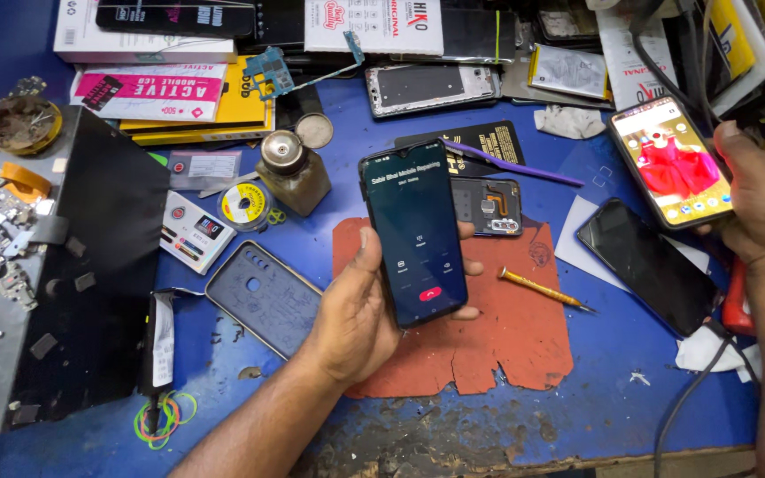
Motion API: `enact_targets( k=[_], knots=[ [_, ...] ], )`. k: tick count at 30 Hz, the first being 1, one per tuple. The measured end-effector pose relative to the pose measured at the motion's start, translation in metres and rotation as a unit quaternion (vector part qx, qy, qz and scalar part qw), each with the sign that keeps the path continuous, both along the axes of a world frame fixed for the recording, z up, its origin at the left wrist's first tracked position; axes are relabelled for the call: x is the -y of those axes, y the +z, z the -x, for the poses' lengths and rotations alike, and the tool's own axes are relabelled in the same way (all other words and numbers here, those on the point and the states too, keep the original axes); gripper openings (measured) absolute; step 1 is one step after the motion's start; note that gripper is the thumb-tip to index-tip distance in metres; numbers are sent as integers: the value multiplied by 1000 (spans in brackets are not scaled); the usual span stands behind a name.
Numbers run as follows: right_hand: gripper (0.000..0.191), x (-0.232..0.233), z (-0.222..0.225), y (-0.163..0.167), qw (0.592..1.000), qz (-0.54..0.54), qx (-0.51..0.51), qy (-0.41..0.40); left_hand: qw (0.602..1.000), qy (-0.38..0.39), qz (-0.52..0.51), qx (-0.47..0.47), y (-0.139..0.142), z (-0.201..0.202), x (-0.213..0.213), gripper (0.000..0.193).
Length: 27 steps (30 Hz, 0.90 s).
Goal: The person uses a screwdriver to adjust internal components of a disassembled smartphone, then powers it on and dials a number to test call functionality. They place the phone back on the workbench and handle a second phone, briefly inspecting its screen and back cover.
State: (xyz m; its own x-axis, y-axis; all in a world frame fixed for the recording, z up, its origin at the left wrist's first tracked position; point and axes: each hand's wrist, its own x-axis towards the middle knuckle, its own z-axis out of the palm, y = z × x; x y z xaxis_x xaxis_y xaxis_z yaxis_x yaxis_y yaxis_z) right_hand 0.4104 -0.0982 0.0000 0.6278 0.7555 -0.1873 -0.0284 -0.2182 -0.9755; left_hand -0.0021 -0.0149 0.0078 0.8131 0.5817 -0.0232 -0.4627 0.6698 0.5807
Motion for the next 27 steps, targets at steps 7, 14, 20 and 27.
enact_targets(
  k=[7, 14, 20, 27],
  knots=[
    [34, -4, 2, -1, 999, 43, 10, -30, 1000, 0, -14, 0, -2, 0, -2, 73],
    [38, 3, 16, -5, 925, 113, 361, -23, 1000, 19, -11, 0, -7, 1, -2, 74],
    [36, 3, 23, 0, 837, 217, 502, -29, 1000, 21, -4, -3, -8, -1, -2, 75],
    [17, 9, 51, 18, 839, 18, 544, -18, 999, 42, -17, -9, -3, -2, -1, 76]
  ],
)
